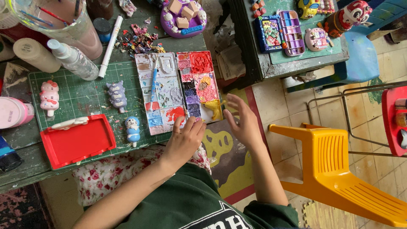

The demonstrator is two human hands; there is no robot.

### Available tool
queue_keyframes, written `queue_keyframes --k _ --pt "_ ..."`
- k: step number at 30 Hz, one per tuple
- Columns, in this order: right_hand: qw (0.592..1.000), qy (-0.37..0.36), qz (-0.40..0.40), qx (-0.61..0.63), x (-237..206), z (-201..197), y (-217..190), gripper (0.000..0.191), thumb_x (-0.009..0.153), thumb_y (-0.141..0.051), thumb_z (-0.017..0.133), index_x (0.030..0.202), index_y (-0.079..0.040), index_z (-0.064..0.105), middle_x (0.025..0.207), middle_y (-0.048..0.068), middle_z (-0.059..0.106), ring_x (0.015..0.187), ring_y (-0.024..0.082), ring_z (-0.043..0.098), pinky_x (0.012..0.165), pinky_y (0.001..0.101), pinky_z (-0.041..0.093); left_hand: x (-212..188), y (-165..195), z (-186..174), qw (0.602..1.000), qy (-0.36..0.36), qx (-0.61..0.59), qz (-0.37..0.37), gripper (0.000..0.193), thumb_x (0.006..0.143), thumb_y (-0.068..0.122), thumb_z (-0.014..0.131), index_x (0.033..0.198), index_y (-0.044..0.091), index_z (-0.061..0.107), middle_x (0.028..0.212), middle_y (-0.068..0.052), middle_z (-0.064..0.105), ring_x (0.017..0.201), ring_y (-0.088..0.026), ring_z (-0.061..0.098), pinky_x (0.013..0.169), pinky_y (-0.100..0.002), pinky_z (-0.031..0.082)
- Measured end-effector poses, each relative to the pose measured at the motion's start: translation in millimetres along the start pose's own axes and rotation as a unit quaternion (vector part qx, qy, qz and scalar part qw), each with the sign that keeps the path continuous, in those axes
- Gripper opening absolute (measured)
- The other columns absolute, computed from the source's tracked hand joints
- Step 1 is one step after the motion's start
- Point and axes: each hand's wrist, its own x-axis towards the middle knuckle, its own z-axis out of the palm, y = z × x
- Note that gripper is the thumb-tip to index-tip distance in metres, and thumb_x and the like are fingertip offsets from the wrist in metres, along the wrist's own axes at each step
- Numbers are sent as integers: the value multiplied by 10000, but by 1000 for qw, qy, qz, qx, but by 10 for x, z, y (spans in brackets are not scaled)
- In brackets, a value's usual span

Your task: The person paints small figurines using a paintbrush and a palette. They dip the brush into a paint container, apply paint to the figurines, and occasionally wipe the brush on a cloth. The person handles multiple figurines and paint containers during the process.

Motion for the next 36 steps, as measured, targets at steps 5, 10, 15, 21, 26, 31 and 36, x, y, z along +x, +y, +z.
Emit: queue_keyframes --k 5,10,15,21,26,31,36 --pt "970 111 -121 -181 42 310 -237 334 863 -217 815 1140 -102 667 1349 117 612 1293 355 566 1026 469 501 -13 -9 6 1000 -2 7 0 262 873 171 654 1120 108 719 1110 -2 617 1166 -169 517 1136 -432 264" --pt "962 86 -116 -230 169 493 -255 242 827 -259 823 972 -101 712 1361 112 604 1340 361 495 994 475 441 -14 -21 37 1000 8 3 2 174 850 159 648 1005 120 717 1048 -4 596 1179 -176 526 1141 -443 276" --pt "956 96 -95 -261 196 575 -225 221 838 -232 791 990 -81 735 1346 120 600 1318 347 501 976 471 434 -28 -19 55 1000 -1 -7 1 166 848 159 645 992 119 717 1036 -11 589 1175 -187 518 1141 -449 277" --pt "963 66 -80 -250 226 524 -170 131 820 -189 781 921 -112 750 1294 76 631 1267 317 536 956 455 447 -32 -15 41 1000 -2 -5 3 156 841 161 645 975 120 714 1051 -12 593 1194 -187 516 1148 -456 270" --pt "969 55 -78 -228 253 460 -115 147 849 -185 778 946 -79 745 1241 79 661 1213 329 560 940 458 460 -40 -15 25 1000 -1 4 2 191 832 166 648 1004 117 714 1075 -11 596 1197 -184 516 1149 -451 268" --pt "987 40 -52 -147 266 385 -66 134 884 -148 756 945 -34 720 1210 109 702 1080 333 658 890 433 531 -43 -12 22 1000 0 -3 1 195 847 165 649 1025 115 711 1088 -10 599 1199 -181 514 1139 -448 274" --pt "998 52 -4 -43 276 353 -71 129 934 -101 712 1002 7 698 1168 140 721 941 322 730 771 391 582 -56 -18 34 1000 -2 3 4 224 856 177 658 1060 109 721 1119 -7 615 1193 -177 513 1130 -439 277"
